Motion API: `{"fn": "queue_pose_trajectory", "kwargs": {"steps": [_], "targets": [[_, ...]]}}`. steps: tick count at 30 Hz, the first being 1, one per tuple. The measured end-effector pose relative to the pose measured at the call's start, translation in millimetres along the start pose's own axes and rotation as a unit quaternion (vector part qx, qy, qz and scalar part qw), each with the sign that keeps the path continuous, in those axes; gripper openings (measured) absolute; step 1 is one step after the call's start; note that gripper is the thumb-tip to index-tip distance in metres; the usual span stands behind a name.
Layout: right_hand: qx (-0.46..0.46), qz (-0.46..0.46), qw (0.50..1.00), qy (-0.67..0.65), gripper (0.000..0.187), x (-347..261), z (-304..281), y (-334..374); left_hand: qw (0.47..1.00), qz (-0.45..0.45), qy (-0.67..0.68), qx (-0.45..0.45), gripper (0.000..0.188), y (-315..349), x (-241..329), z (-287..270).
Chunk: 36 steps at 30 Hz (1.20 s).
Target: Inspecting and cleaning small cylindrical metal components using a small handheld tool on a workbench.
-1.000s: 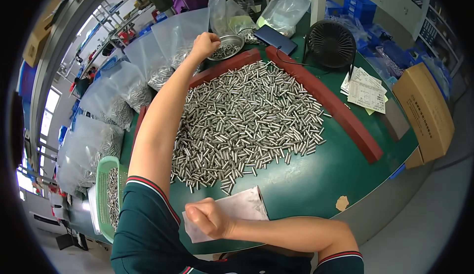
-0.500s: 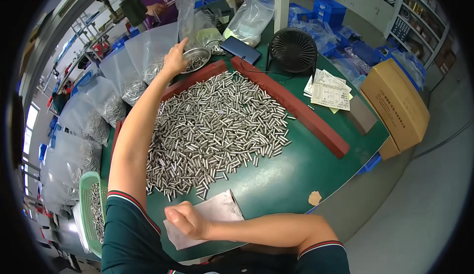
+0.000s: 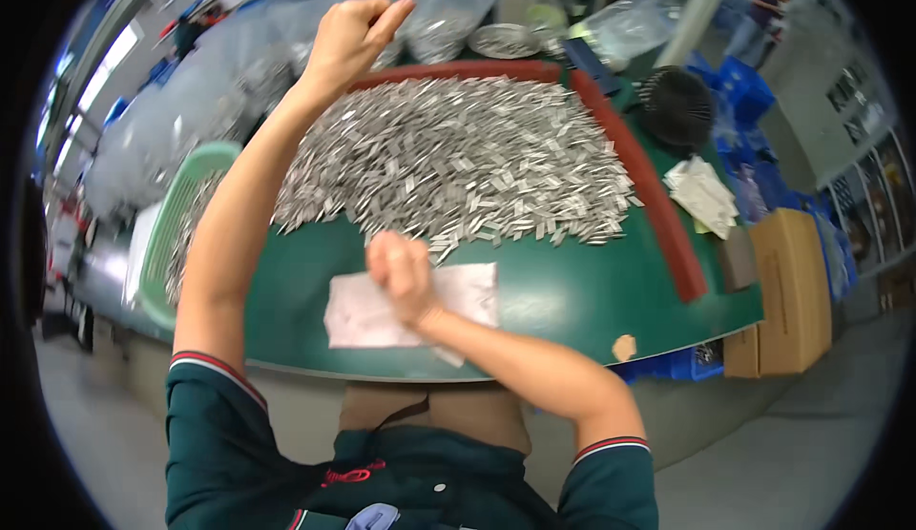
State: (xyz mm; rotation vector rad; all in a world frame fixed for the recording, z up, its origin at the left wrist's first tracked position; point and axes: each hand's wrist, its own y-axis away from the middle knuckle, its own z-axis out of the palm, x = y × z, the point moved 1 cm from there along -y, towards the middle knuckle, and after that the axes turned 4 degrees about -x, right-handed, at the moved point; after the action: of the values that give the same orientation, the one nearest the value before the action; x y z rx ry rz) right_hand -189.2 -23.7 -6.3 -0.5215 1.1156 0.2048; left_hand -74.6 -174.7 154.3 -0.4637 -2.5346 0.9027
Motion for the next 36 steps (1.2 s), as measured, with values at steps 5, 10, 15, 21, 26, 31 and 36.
{"fn": "queue_pose_trajectory", "kwargs": {"steps": [5,10,15,21,26,31,36], "targets": [[-0.035,0.014,0.994,-0.103,0.035,-12.2,6.5,-5.0,0.994,0.096,-0.036,0.05,0.025,113.7,-27.1,-59.6],[-0.035,0.025,0.994,-0.1,0.033,-11.7,9.4,-3.7,0.989,-0.113,0.061,-0.071,0.008,209.0,-28.7,-64.8],[-0.023,0.04,0.993,-0.113,0.036,-11.1,9.8,-1.3,0.986,-0.127,0.044,-0.097,0.006,228.4,-42.7,-42.1],[-0.014,0.062,0.989,-0.132,0.038,-11.6,7.1,-2.3,0.977,-0.138,0.019,-0.163,0.012,211.2,-46.0,-23.4],[-0.018,0.067,0.987,-0.144,0.039,-10.1,8.7,-4.4,0.976,-0.155,-0.029,-0.147,0.021,222.1,-39.2,-9.2],[-0.017,0.068,0.986,-0.152,0.04,-11.5,5.6,-6.0,0.985,-0.119,-0.057,-0.113,0.016,225.8,-30.4,-7.5],[-0.016,0.07,0.984,-0.161,0.04,-8.5,4.1,-6.7,0.983,-0.122,-0.051,-0.129,0.011,232.5,-30.1,-11.3]]}}
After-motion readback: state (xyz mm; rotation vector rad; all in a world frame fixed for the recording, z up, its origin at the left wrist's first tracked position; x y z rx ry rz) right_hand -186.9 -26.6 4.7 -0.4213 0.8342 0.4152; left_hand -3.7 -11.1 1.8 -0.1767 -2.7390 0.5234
